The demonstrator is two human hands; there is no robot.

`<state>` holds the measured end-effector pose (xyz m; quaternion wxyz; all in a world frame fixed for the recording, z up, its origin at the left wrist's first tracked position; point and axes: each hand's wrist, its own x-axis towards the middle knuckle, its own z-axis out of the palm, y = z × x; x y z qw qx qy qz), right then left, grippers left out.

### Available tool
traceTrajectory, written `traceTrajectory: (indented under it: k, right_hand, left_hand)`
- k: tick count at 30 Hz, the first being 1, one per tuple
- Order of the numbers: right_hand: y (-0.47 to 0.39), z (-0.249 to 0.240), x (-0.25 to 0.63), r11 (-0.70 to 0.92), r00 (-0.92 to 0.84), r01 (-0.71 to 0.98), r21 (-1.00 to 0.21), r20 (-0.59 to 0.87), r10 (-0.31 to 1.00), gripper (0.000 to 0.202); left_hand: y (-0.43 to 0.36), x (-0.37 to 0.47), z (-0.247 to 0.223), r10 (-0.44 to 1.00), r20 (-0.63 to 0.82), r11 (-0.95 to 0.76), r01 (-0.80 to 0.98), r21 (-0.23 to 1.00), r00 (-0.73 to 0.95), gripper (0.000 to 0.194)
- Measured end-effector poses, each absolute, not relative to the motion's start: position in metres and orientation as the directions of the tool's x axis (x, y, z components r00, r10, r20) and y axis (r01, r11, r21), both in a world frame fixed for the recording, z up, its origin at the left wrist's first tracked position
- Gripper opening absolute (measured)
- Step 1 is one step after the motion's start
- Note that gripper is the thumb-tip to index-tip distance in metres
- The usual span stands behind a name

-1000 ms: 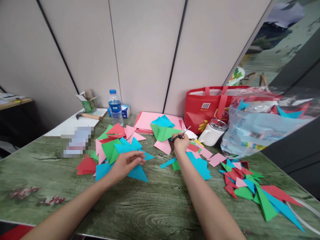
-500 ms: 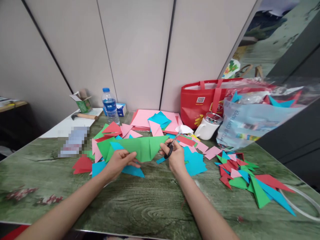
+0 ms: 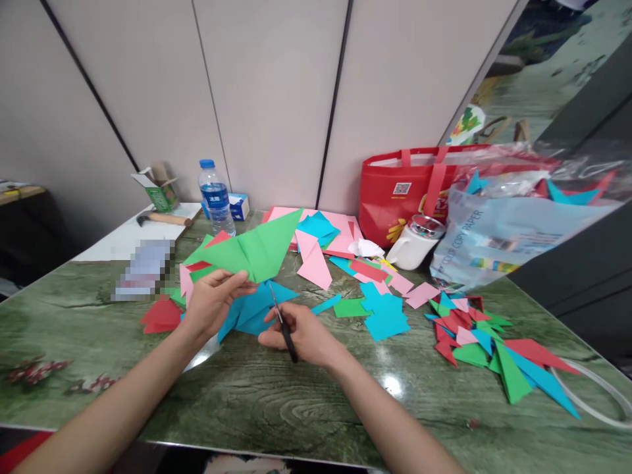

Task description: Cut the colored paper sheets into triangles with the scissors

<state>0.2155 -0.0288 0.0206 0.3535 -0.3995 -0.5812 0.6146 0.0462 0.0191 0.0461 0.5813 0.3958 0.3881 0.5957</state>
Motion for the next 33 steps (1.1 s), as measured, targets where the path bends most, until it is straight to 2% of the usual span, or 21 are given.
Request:
traceTrajectory:
  k: [6, 17, 24, 33]
  right_hand:
    - [-0.035, 0.03, 0.206, -0.076, -0.418, 0.079, -0.994, -0.102, 0.903, 0.042]
    - [-0.041, 0.025, 0.202, -0.066, -0.422, 0.029, -0.997, -0.072, 0.904, 0.043]
    - [-0.041, 0.025, 0.206, -0.088, -0.445, 0.035, -0.995, -0.094, 0.891, 0.05]
    - [-0.041, 0.026, 0.208, -0.081, -0.446, 0.057, -0.995, -0.098, 0.89, 0.049]
  left_hand:
    - [0.014, 0.046, 0.048, 0.998, 0.064, -0.059, -0.314, 0.948, 0.006, 0.022]
    - [0.001, 0.059, 0.041, 0.989, 0.064, -0.05, -0.103, 0.993, 0.136, 0.017]
    - [0.0, 0.058, 0.042, 0.982, 0.077, -0.059, -0.111, 0.992, 0.17, 0.015]
    - [0.001, 0.059, 0.039, 0.984, 0.06, -0.039, -0.128, 0.991, 0.169, 0.016]
